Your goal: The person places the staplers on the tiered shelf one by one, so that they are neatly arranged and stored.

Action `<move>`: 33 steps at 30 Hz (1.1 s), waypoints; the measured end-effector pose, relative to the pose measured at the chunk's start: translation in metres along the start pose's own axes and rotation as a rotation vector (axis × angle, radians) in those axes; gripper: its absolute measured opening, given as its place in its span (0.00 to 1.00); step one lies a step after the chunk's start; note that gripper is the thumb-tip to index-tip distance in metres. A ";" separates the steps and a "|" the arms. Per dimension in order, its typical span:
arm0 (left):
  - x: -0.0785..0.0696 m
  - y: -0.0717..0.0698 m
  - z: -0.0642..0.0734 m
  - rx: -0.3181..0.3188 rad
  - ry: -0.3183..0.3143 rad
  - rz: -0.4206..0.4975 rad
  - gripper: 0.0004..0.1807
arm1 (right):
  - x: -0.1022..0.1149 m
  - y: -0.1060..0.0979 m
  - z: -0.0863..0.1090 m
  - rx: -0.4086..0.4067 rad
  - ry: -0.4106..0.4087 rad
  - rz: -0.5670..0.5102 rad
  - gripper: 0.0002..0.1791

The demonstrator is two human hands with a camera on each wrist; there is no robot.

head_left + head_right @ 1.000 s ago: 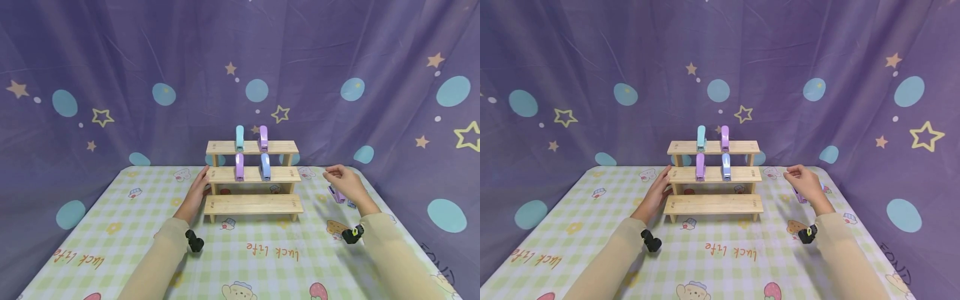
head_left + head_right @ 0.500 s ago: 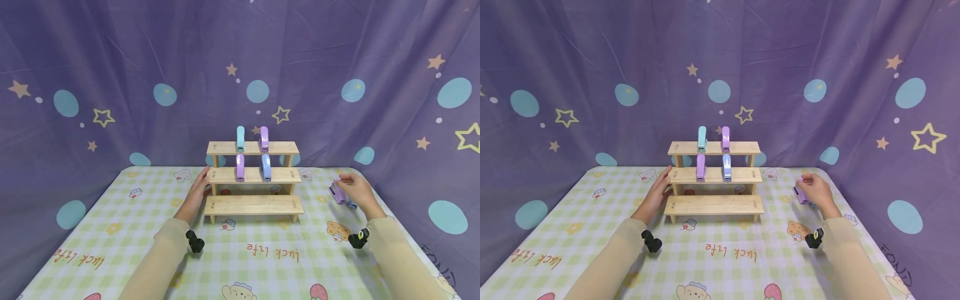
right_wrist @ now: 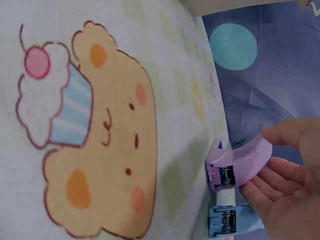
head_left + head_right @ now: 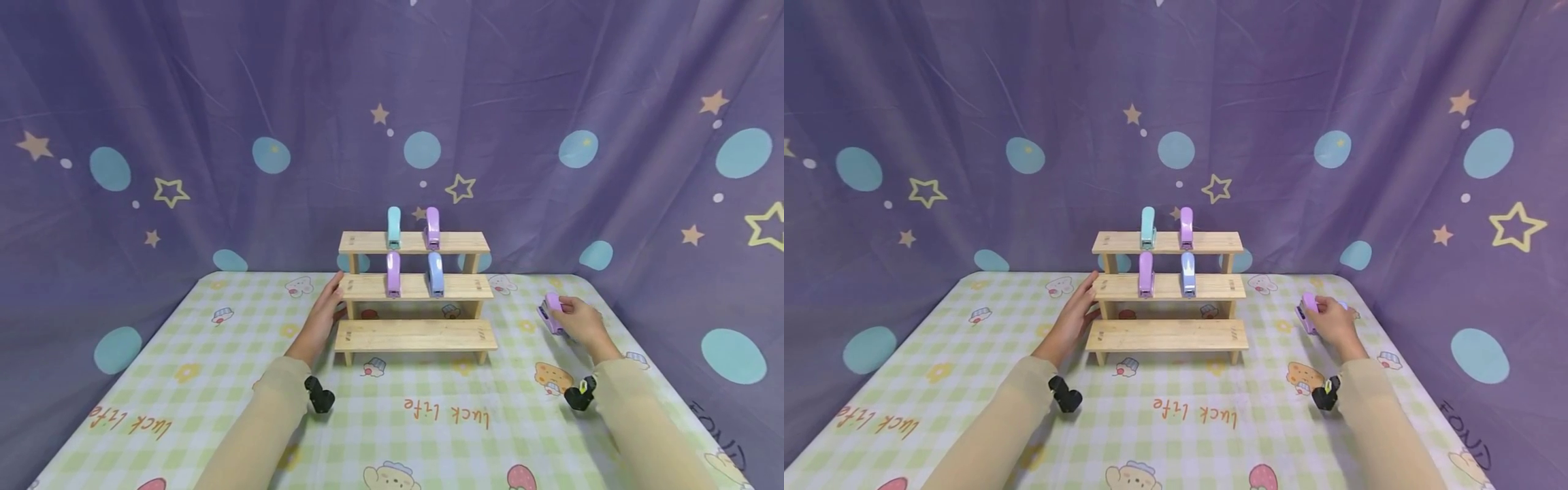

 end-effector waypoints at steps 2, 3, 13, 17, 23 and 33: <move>0.007 -0.002 -0.002 -0.004 0.004 0.000 0.30 | -0.002 0.002 -0.002 -0.001 0.000 0.002 0.33; 0.010 -0.003 -0.003 -0.005 0.009 0.000 0.30 | -0.002 0.003 -0.003 -0.002 -0.003 0.004 0.33; 0.023 -0.006 -0.005 -0.028 0.049 -0.031 0.31 | -0.006 0.014 -0.010 0.029 -0.008 0.068 0.32; 0.023 -0.006 -0.005 -0.022 0.052 -0.035 0.31 | -0.007 0.015 -0.008 0.031 -0.005 0.066 0.33; 0.024 -0.007 -0.006 -0.021 0.049 -0.028 0.31 | -0.007 0.016 -0.008 0.029 0.005 0.065 0.33; 0.024 -0.007 -0.006 -0.021 0.044 -0.003 0.31 | -0.006 0.017 -0.004 0.017 0.001 0.067 0.34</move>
Point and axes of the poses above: each hand's wrist, its own z-axis away from the middle knuckle, its own y-axis out of the palm, x = y × z, the point moved 7 cm from there along -z, towards the middle knuckle, and after that the axes turned 13 degrees about y, right-handed, at the moved point
